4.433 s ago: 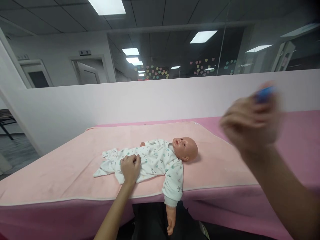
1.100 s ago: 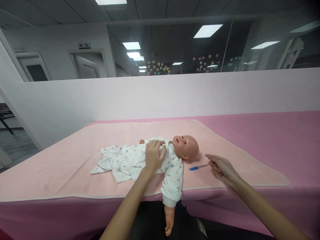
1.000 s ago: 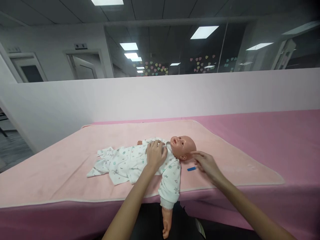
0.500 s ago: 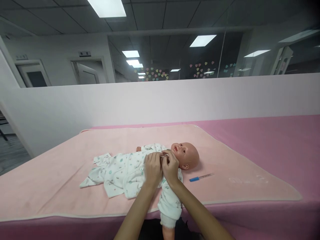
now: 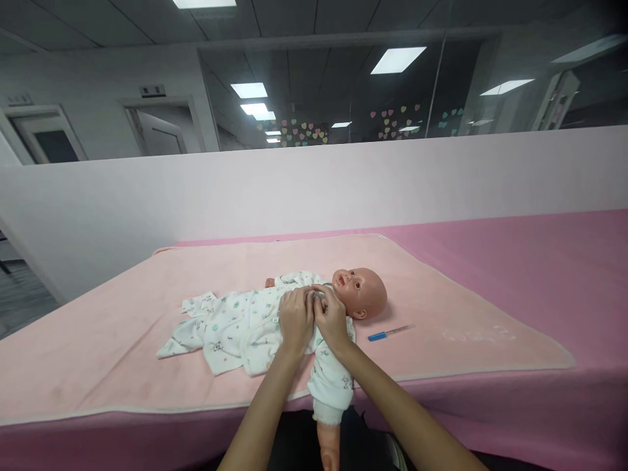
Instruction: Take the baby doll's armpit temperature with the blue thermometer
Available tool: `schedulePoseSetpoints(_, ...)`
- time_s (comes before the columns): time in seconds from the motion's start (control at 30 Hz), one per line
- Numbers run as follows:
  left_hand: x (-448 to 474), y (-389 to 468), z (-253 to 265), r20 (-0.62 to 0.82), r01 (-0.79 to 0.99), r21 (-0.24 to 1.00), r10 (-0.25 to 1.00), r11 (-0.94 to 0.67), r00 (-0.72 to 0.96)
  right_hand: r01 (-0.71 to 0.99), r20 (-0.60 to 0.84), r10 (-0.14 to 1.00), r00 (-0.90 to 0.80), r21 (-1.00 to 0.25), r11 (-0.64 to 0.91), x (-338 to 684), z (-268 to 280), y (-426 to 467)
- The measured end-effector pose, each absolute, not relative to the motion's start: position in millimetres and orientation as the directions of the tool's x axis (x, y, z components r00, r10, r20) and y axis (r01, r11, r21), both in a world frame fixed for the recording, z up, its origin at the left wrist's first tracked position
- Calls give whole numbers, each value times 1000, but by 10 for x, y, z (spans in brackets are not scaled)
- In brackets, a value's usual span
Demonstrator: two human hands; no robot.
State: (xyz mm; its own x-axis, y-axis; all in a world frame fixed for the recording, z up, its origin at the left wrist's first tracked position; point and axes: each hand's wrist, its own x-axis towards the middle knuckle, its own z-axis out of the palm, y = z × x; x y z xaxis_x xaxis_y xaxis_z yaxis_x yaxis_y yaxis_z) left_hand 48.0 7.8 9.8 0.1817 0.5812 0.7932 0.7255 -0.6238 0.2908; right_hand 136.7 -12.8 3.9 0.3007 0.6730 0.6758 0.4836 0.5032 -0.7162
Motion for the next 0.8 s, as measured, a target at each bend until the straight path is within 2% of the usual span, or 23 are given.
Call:
schedulePoseSetpoints(0.13, 476, 63, 115, 784, 706, 321, 595, -631, 176, 416, 604, 723, 336, -784, 461, 1375, 30, -113)
schedulePoseSetpoints(0.27, 487, 38, 125, 789, 683, 335, 590, -649, 173, 444, 599, 725, 338, -781, 439, 1372, 41, -122)
schedulePoseSetpoints(0.57, 217, -38, 155, 843, 656, 364, 534, -661, 70, 400, 627, 647, 434, -778, 485, 1376, 37, -179)
schedulePoseSetpoints(0.8, -15, -145, 142, 775, 716, 317, 605, -622, 182, 446, 707, 545, 451, -707, 549, 1371, 2, -156)
